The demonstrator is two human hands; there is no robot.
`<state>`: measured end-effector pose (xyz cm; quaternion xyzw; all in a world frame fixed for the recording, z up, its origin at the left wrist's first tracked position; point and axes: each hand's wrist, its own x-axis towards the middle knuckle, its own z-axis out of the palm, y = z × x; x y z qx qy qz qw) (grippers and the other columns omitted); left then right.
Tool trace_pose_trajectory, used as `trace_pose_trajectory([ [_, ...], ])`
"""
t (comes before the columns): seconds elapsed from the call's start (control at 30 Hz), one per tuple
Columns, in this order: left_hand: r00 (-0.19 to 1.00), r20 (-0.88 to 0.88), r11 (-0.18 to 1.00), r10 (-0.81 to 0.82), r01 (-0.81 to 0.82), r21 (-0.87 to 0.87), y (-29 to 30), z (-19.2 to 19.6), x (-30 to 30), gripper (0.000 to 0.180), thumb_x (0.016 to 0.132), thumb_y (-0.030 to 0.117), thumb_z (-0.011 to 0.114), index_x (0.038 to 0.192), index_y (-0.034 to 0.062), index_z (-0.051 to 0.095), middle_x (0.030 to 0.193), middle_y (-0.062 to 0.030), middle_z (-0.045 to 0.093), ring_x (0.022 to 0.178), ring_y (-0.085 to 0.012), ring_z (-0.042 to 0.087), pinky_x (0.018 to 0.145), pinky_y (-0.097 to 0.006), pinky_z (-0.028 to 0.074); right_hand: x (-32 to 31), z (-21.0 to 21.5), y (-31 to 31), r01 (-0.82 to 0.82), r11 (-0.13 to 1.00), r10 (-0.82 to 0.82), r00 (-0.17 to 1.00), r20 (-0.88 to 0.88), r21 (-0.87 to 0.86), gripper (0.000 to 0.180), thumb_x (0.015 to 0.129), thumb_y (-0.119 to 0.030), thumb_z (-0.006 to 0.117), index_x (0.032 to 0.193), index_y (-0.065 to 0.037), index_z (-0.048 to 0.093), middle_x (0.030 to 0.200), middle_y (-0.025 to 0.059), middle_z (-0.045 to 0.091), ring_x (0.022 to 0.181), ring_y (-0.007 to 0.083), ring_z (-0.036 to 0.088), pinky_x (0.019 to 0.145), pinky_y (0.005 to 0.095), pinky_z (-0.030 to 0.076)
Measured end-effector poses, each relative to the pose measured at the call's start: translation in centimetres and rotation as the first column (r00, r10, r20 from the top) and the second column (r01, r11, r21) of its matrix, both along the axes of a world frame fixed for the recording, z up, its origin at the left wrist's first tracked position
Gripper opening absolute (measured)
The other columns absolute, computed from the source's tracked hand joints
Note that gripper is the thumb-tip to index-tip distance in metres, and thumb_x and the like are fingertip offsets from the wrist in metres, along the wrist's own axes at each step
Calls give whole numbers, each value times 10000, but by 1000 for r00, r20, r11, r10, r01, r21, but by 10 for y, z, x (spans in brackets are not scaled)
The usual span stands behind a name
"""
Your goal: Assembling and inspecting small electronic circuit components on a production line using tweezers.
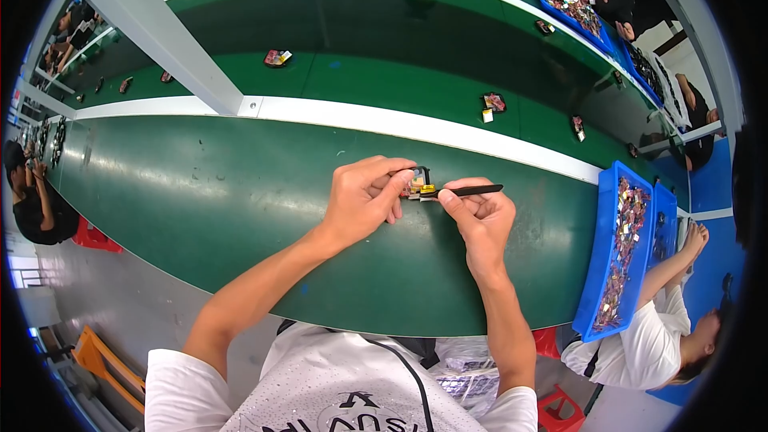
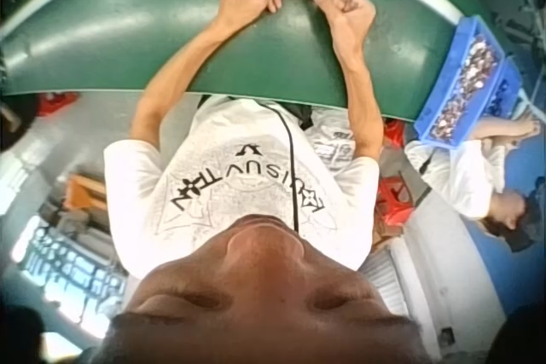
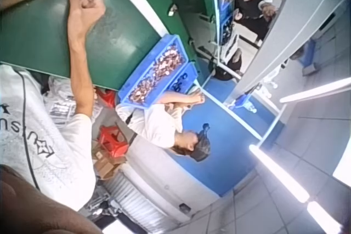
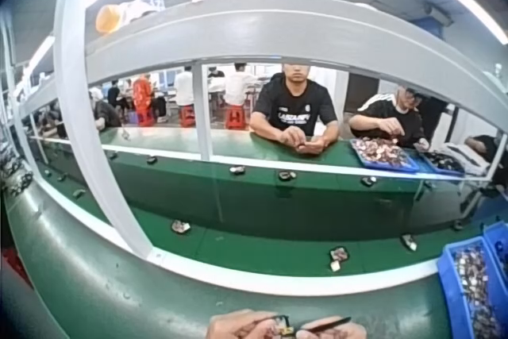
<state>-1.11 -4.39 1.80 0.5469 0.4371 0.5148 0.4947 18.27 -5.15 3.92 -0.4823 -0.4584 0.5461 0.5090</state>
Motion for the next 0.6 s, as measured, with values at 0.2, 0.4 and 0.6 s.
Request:
trace_pose_trajectory([
  [0.2,999,-9,999,34,-34,2,-1,-2,-1,194,1001,18,613,1154,-80,683,837,-97,692,571,-116,660,459,-238,525,-1,-7,-2,32,978,-62,988,143,207,113,876,19,775,976,20,721,654,-64,578,515,-27,381,477,187,248],
  [0.4,999,-8,999,32,-32,11,-1,1,-4,234,998,4,609,1217,-75,625,840,-89,695,573,-104,654,454,-234,516,-7,-7,-5,42,951,-118,965,234,307,119,858,13,797,956,23,731,649,-62,584,509,-26,394,465,189,245],
  [0.6,1000,-4,1000,-1,1,5,-2,-1,-6,226,994,-6,609,1210,-73,622,846,-93,699,583,-101,654,464,-231,520,-6,-9,-3,21,970,-67,981,185,243,118,857,23,795,955,29,730,650,-61,583,516,-26,398,467,187,252],
])
